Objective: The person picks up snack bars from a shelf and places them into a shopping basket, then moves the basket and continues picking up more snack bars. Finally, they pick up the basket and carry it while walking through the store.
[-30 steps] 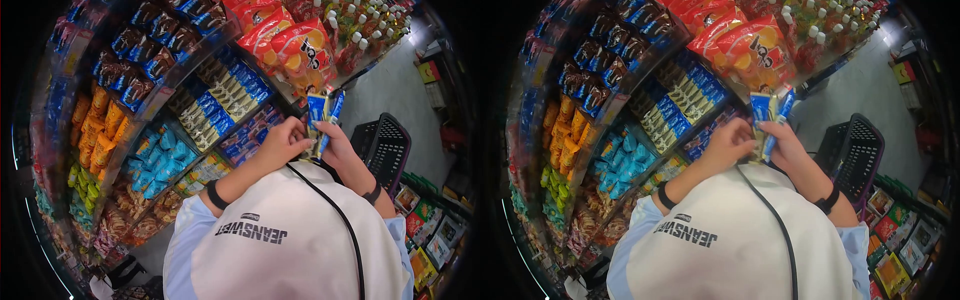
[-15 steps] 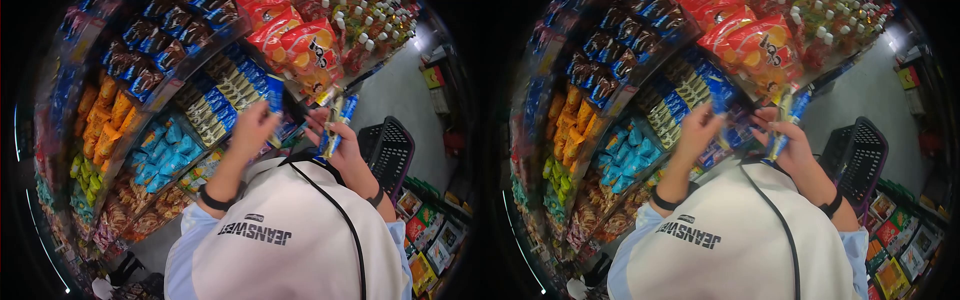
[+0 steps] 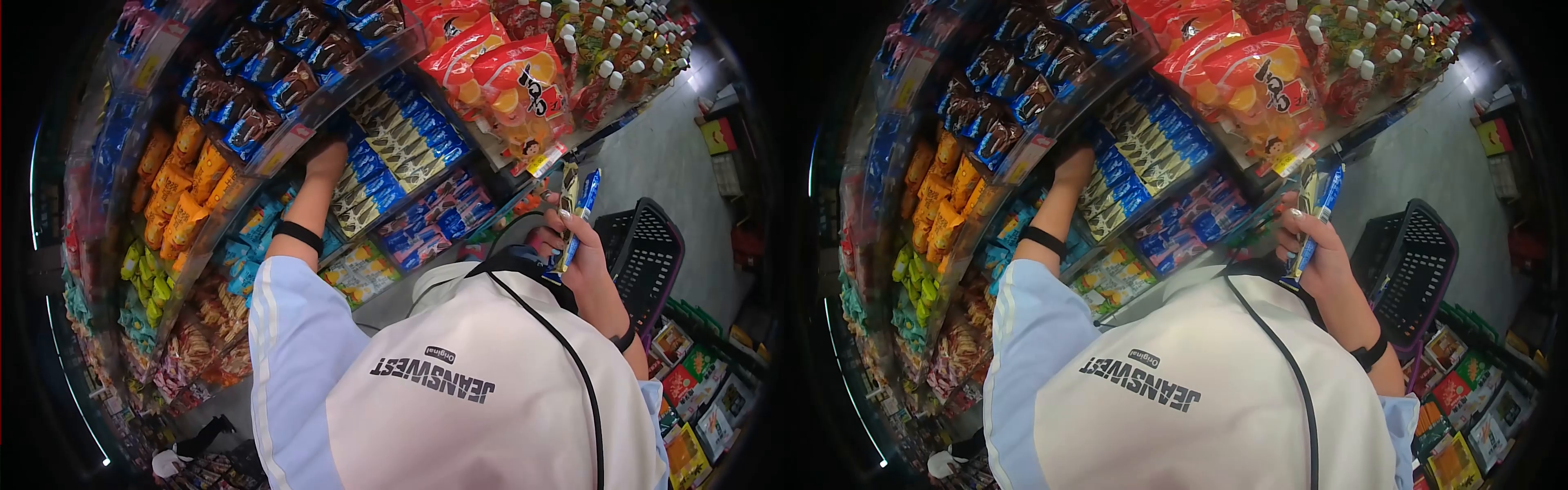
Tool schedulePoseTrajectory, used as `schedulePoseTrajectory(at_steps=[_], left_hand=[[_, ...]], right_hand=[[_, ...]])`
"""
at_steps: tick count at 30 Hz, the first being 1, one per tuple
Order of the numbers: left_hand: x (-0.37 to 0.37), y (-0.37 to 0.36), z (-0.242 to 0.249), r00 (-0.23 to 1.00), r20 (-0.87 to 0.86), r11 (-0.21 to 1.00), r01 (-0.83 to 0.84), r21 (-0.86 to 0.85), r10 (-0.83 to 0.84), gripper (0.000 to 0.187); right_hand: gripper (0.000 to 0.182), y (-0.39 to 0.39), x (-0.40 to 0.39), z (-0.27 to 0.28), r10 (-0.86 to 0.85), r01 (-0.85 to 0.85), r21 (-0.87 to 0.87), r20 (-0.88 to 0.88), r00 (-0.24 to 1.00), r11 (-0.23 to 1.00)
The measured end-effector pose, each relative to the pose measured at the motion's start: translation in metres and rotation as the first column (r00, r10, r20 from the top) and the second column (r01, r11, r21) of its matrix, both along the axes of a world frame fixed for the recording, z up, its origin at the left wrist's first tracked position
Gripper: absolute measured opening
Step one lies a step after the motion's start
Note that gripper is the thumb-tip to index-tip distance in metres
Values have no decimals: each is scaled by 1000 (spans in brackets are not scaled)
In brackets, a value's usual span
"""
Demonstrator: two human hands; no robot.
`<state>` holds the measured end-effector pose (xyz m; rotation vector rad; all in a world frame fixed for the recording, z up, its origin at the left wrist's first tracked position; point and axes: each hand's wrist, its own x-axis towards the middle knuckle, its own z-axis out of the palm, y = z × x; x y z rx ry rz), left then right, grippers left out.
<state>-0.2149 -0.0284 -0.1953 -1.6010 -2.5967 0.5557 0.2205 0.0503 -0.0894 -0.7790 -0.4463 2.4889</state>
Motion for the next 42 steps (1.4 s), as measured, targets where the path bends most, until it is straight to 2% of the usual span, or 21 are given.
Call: schedulePoseTrajectory(at_steps=[1, 3, 6, 9, 12, 15, 18, 21, 23, 24, 25, 26, 28, 31, 34, 35, 36, 37, 38, 39, 42], left_hand=[[-2, -5, -5, 987, -90, 986, 142, 84, -134, 27], [-2, -16, -6, 883, -299, 879, 431, 205, -363, 21], [1, -19, 3, 840, -333, 866, 487, 114, -428, 22], [-7, -19, -13, 910, -241, 940, 342, -21, -336, 21], [-13, -24, -24, 979, -150, 971, 165, 173, -140, 21], [-20, -26, -34, 945, -301, 926, 222, 304, -128, 22], [-24, -18, -19, 998, -62, 1000, -19, -16, 18, 39], [28, -13, 38, 959, 125, 963, -240, -120, 255, 32], [95, -10, 82, 948, 317, 997, -59, 47, 42, 20], [127, -9, 97, 865, 481, 972, 34, 234, -146, 21], [157, -7, 110, 759, 603, 952, 69, 299, -245, 23], [185, -7, 125, 558, 662, 848, 161, 505, -500, 22], [225, -6, 134, 345, 652, 725, 150, 672, -675, 22], [254, 1, 138, 95, 826, 827, -35, 561, -556, 22], [258, 10, 127, 135, 832, 792, -256, 554, -539, 23], [258, 11, 126, 100, 839, 788, -300, 538, -535, 27], [255, 13, 122, 232, 690, 676, -150, 722, -686, 29], [247, 16, 119, 324, 492, 528, 27, 849, -808, 31], [242, 18, 117, 370, 260, 355, 217, 909, -892, 33], [240, 18, 120, 328, 170, 287, 350, 892, -929, 34], [234, 19, 127, 283, 59, 207, 528, 823, -957, 31]], right_hand=[[32, 0, 1, 0, -12, 12, -5, 10, 1000, 1000], [32, 0, 2, -1, -14, 14, -8, 15, 1000, 1000], [32, 0, 3, -3, -15, 15, -16, 26, 1000, 1000], [31, 0, 2, -2, -6, 6, -10, 26, 1000, 1000], [31, 0, 1, -2, -2, 3, -7, 29, 1000, 1000], [30, 0, -1, 0, 7, -6, -4, 49, 999, 1000], [31, -2, -1, -3, 4, -4, 5, 17, 1000, 1000], [40, 0, 0, -7, 34, -33, 27, -35, 999, 999], [52, 0, -4, -1, 62, -62, 34, 10, 998, 998], [53, -1, -7, 2, 80, -83, 53, 47, 996, 995], [53, -1, -10, 4, 107, -112, 70, 79, 991, 991], [54, -2, -13, 5, 138, -147, 84, 107, 985, 986], [57, -3, -17, 9, 188, -196, 86, 98, 977, 977], [49, -3, -18, 9, 221, -225, 37, 81, 972, 974], [40, -3, -19, 2, 211, -219, 59, 117, 970, 974], [37, -5, -20, 2, 205, -214, 82, 108, 973, 973], [35, -5, -20, 2, 198, -208, 106, 99, 975, 972], [33, -4, -18, 2, 225, -226, 44, 41, 974, 973], [32, -3, -16, 3, 247, -247, -17, -18, 969, 969], [30, -1, -14, 3, 265, -271, -75, -79, 961, 960], [38, 0, -8, -3, 290, -321, -243, -156, 944, 915]])
